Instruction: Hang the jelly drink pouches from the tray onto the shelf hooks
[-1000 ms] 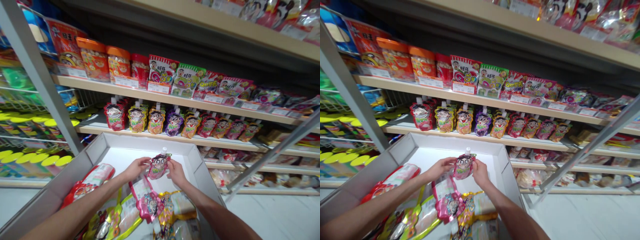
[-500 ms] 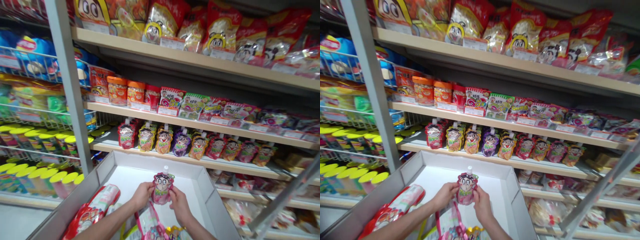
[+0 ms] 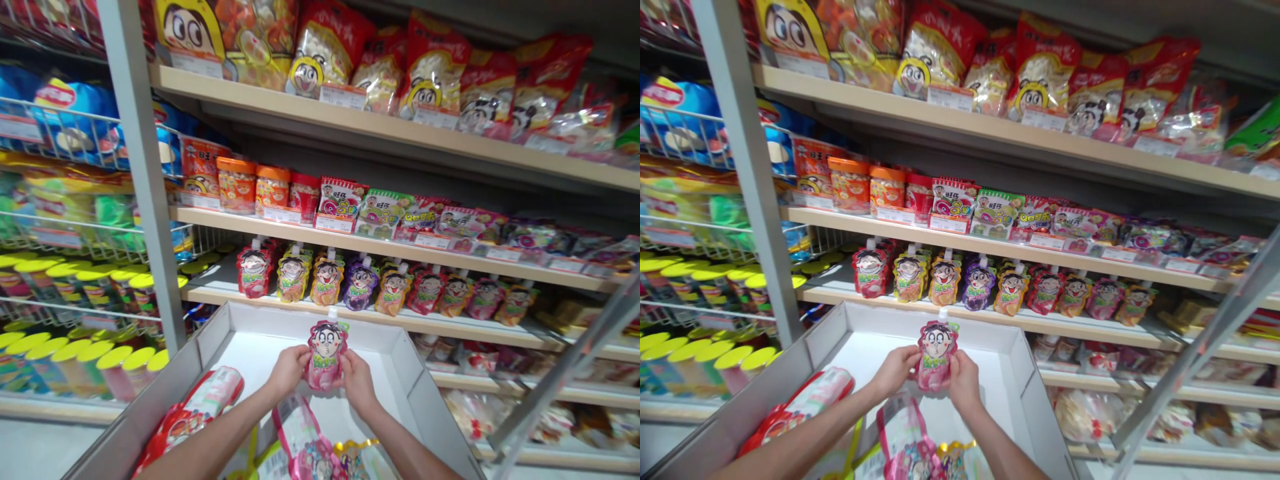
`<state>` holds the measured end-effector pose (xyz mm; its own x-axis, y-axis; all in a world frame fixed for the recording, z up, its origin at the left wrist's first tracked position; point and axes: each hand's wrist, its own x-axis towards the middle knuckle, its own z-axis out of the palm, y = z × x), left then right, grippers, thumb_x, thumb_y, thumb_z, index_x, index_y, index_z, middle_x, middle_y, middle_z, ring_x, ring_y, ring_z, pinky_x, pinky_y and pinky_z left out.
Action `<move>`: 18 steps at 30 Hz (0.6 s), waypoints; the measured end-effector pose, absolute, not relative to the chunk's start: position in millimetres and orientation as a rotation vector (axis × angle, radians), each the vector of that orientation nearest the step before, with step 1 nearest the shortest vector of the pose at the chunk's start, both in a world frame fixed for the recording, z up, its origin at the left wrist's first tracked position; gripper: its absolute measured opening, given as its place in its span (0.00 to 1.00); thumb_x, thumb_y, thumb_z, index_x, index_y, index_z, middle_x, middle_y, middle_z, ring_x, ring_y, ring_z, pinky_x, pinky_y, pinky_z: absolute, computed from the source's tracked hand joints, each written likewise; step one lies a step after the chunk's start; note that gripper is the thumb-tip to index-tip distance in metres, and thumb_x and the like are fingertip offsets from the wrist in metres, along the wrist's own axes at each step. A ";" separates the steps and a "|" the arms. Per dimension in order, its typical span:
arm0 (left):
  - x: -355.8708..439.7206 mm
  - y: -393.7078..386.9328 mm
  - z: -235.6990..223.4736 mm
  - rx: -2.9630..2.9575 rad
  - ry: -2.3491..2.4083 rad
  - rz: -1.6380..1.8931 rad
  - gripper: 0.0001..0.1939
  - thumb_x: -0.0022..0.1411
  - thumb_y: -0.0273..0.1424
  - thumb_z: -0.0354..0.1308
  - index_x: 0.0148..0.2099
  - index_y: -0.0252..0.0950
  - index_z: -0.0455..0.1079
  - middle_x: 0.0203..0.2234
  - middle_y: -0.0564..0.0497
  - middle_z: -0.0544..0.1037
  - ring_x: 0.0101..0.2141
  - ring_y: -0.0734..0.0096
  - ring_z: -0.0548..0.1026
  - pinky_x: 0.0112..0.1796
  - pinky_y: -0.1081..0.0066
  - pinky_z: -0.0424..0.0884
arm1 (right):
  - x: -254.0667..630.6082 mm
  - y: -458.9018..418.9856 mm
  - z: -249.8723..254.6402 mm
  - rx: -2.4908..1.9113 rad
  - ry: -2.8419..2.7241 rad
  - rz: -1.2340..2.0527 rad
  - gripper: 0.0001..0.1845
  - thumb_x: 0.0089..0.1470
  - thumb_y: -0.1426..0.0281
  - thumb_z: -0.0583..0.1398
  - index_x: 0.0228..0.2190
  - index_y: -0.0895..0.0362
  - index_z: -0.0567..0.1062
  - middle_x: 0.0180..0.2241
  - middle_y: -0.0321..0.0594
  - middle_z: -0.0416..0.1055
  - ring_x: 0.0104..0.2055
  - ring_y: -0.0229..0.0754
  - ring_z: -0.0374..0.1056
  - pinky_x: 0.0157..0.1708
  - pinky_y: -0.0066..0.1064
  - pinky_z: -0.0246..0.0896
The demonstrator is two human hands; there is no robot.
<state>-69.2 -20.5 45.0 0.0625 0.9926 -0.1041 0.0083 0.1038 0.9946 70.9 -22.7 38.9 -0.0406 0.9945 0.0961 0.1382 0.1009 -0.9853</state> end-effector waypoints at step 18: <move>-55.1 -7.9 51.7 1.333 1.150 1.155 0.10 0.45 0.33 0.50 0.26 0.29 0.66 0.19 0.52 0.68 0.21 0.77 0.64 0.23 0.75 0.63 | 101.0 -11.7 32.4 -1.201 -1.491 0.963 0.13 0.45 0.65 0.48 0.29 0.60 0.65 0.29 0.40 0.67 0.24 0.37 0.64 0.23 0.29 0.63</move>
